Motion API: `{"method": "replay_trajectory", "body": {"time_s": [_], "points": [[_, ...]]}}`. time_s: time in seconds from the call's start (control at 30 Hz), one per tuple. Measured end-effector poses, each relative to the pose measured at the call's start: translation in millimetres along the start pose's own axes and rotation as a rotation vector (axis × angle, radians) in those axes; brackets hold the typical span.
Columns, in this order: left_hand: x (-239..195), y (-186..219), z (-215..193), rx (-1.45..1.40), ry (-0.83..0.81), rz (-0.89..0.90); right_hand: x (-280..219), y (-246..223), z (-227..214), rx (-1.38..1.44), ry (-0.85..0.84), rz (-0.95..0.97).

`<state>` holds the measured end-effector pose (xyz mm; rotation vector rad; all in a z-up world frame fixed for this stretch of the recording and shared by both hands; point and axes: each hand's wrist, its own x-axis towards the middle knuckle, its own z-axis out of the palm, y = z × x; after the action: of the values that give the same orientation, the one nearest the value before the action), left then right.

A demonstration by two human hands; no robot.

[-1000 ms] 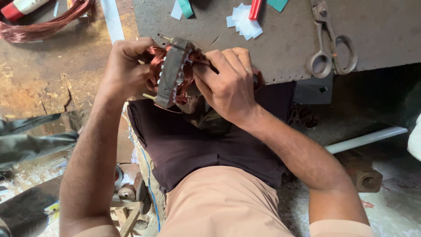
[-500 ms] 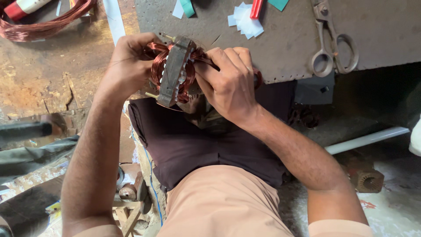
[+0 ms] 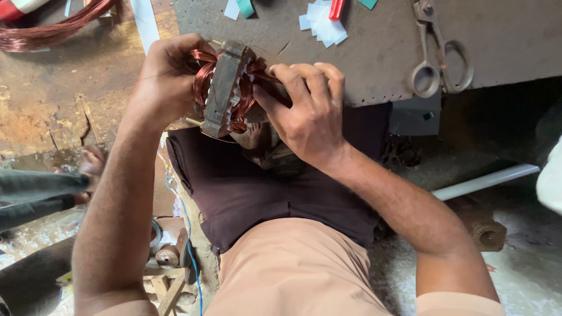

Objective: The person rewinds an electric motor stator by hand and using a tool. They insert insulation paper into the slots and carefully wrap copper wire around the core before securing the windings.

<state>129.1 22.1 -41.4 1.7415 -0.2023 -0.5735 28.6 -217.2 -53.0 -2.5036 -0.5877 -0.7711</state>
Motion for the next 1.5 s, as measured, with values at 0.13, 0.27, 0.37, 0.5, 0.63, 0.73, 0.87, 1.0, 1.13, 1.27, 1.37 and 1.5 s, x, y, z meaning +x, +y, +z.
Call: {"method": "replay_trajectory", "body": {"time_s": [0.13,0.27,0.37,0.5,0.63,0.73,0.87,1.0,1.13,1.27,1.37,1.5], "points": [[0.2,-0.7,3.8,0.018,0.035,-0.007,0.8,-6.0,-6.4,-0.024,-0.033,0.037],[-3.2,-6.5,3.9,0.064,0.086,-0.01,-12.0,5.5,-35.6,0.054,0.002,0.081],[-2.5,-10.2,5.9,-0.006,0.079,0.05,-18.2,29.0,-54.4,-0.063,-0.024,0.287],[-7.4,5.1,14.7,0.12,0.193,0.045,-11.1,62.1,-46.7,-0.224,-0.115,0.245],[-38.7,9.1,33.7,0.027,0.454,0.133,-22.7,64.2,-63.2,-0.259,-0.198,0.222],[-72.3,-6.1,50.1,-0.138,0.727,0.16,-40.2,57.6,-89.5,-0.137,-0.278,0.213],[-112.8,-9.3,99.3,0.077,0.949,0.657,-53.0,56.2,-98.6,-0.078,-0.154,0.256],[-120.1,34.2,131.4,0.326,0.299,0.557,-60.9,19.7,-107.8,0.433,0.012,0.746],[-99.9,53.5,143.6,-0.116,0.089,0.231,-57.6,-15.5,-107.5,0.902,-0.023,0.998],[-98.1,49.8,138.7,-0.198,0.034,0.108,-42.6,-27.9,-108.5,0.772,-0.078,0.679],[-101.3,44.7,134.1,-0.305,0.0,0.035,-33.5,-29.3,-109.8,0.685,-0.086,0.536],[-106.8,45.0,128.5,-0.343,-0.032,0.104,-28.1,-28.9,-108.8,0.638,-0.083,0.403]]}}
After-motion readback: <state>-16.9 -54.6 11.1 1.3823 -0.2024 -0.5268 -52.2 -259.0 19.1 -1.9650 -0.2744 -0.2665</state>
